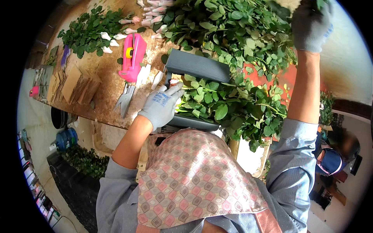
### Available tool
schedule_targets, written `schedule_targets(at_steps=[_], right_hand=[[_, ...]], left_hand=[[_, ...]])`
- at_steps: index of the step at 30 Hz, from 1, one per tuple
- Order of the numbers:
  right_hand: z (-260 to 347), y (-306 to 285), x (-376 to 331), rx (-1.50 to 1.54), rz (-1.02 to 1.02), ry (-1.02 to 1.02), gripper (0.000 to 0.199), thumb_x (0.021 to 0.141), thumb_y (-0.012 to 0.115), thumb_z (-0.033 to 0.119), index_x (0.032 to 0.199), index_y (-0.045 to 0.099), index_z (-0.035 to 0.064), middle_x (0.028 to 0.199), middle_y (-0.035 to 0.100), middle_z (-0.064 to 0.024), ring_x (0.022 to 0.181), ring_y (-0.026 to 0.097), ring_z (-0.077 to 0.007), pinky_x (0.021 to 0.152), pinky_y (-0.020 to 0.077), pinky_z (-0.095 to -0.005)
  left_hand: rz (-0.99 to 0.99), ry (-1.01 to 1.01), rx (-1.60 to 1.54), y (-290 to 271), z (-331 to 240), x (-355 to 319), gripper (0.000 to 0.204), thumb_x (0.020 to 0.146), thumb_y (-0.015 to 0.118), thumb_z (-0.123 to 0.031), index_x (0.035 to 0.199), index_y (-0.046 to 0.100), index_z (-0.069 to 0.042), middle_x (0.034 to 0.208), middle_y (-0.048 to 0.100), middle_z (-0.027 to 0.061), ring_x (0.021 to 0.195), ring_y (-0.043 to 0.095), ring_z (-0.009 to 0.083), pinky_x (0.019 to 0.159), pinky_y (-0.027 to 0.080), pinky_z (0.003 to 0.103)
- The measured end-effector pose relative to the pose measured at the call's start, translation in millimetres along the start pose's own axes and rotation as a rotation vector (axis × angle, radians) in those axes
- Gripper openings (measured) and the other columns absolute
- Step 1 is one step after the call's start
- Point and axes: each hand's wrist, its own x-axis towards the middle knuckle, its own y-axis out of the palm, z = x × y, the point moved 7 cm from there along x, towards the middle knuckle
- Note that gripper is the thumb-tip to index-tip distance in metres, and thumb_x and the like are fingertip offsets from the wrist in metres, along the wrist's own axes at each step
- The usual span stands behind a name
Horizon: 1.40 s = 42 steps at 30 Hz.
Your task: The person assembles floral arrangements by placing white flower buds and green leaves into a gray rectangular tray. They repeatedly pick up flower buds and leaves from the table, arrange them in the tray, and adjust the placement. The person uses a pink tape dispenser and a small cardboard piece during the process.
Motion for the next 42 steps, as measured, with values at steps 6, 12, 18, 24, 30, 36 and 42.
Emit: schedule_targets(at_steps=[6, 12, 18, 24, 30, 36, 42], right_hand=[[18.0, 71.7, -76.9, 0.278, 0.895, 0.044, 0.025, 0.090, 0.058, 0.007, 0.112, 0.069, 0.0042, 0.101, 0.070, -0.0204, 0.102, 0.065, -0.0413, 0.088, 0.0529, -0.0448], [101.2, 52.5, -83.2, 0.228, 0.767, -0.054, 0.038, 0.082, 0.071, 0.010, 0.120, 0.066, 0.0115, 0.107, 0.066, -0.0167, 0.101, 0.065, -0.0387, 0.086, 0.0543, -0.0469], [244.1, -19.2, -42.7, 0.601, 0.695, -0.387, 0.053, 0.073, 0.078, 0.013, 0.124, 0.062, 0.0154, 0.108, 0.063, -0.0128, 0.098, 0.067, -0.0340, 0.081, 0.0546, -0.0426], [125.8, 76.2, -149.2, 0.341, 1.306, -0.134, 0.044, 0.086, 0.066, 0.008, 0.130, 0.063, 0.0096, 0.110, 0.069, -0.0188, 0.101, 0.068, -0.0373, 0.088, 0.0541, -0.0444], [41.0, 68.2, -185.2, 0.205, 1.183, 0.120, 0.034, 0.092, 0.056, 0.010, 0.125, 0.064, 0.0106, 0.118, 0.066, -0.0224, 0.102, 0.066, -0.0416, 0.088, 0.0537, -0.0486], [100.8, -31.5, -154.3, 0.227, 1.022, -0.002, 0.053, 0.079, 0.059, -0.001, 0.130, 0.059, 0.0133, 0.111, 0.061, -0.0165, 0.095, 0.064, -0.0405, 0.079, 0.0534, -0.0488], [104.6, -39.5, -268.4, 0.078, 1.379, -0.006, 0.042, 0.090, 0.052, 0.008, 0.130, 0.062, 0.0178, 0.110, 0.064, -0.0143, 0.097, 0.066, -0.0346, 0.080, 0.0536, -0.0466]], left_hand=[[-0.001, 0.001, 0.002, 2.8, 2.3, -2.8, 0.048, 0.094, 0.055, -0.014, 0.142, 0.057, -0.011, 0.156, 0.047, 0.0027, 0.119, 0.058, 0.0307, 0.102, 0.048, 0.041], [-0.029, 0.002, -0.037, 2.8, -0.2, -2.2, 0.047, 0.093, 0.056, -0.013, 0.140, 0.058, -0.012, 0.154, 0.048, 0.0044, 0.121, 0.058, 0.0331, 0.107, 0.046, 0.042], [-0.059, 0.008, -0.032, -2.7, 2.3, -9.0, 0.043, 0.093, 0.052, -0.007, 0.135, 0.061, -0.008, 0.148, 0.054, 0.0096, 0.112, 0.058, 0.0370, 0.101, 0.047, 0.044], [-0.081, 0.023, -0.088, -2.7, -3.4, -0.2, 0.045, 0.092, 0.054, -0.009, 0.136, 0.061, -0.009, 0.151, 0.052, 0.0073, 0.112, 0.059, 0.0343, 0.102, 0.048, 0.043], [-0.107, 0.026, -0.110, 1.6, 0.6, -3.3, 0.044, 0.092, 0.054, -0.007, 0.135, 0.062, -0.009, 0.151, 0.052, 0.0088, 0.110, 0.060, 0.0355, 0.101, 0.047, 0.044], [-0.114, 0.011, -0.108, 2.6, 2.8, -8.1, 0.045, 0.092, 0.056, -0.010, 0.137, 0.061, -0.011, 0.151, 0.052, 0.0085, 0.113, 0.059, 0.0390, 0.099, 0.049, 0.045], [-0.062, 0.010, -0.014, 4.3, 0.8, -5.6, 0.049, 0.092, 0.056, -0.013, 0.140, 0.058, -0.013, 0.152, 0.050, 0.0064, 0.116, 0.059, 0.0336, 0.101, 0.048, 0.045]])
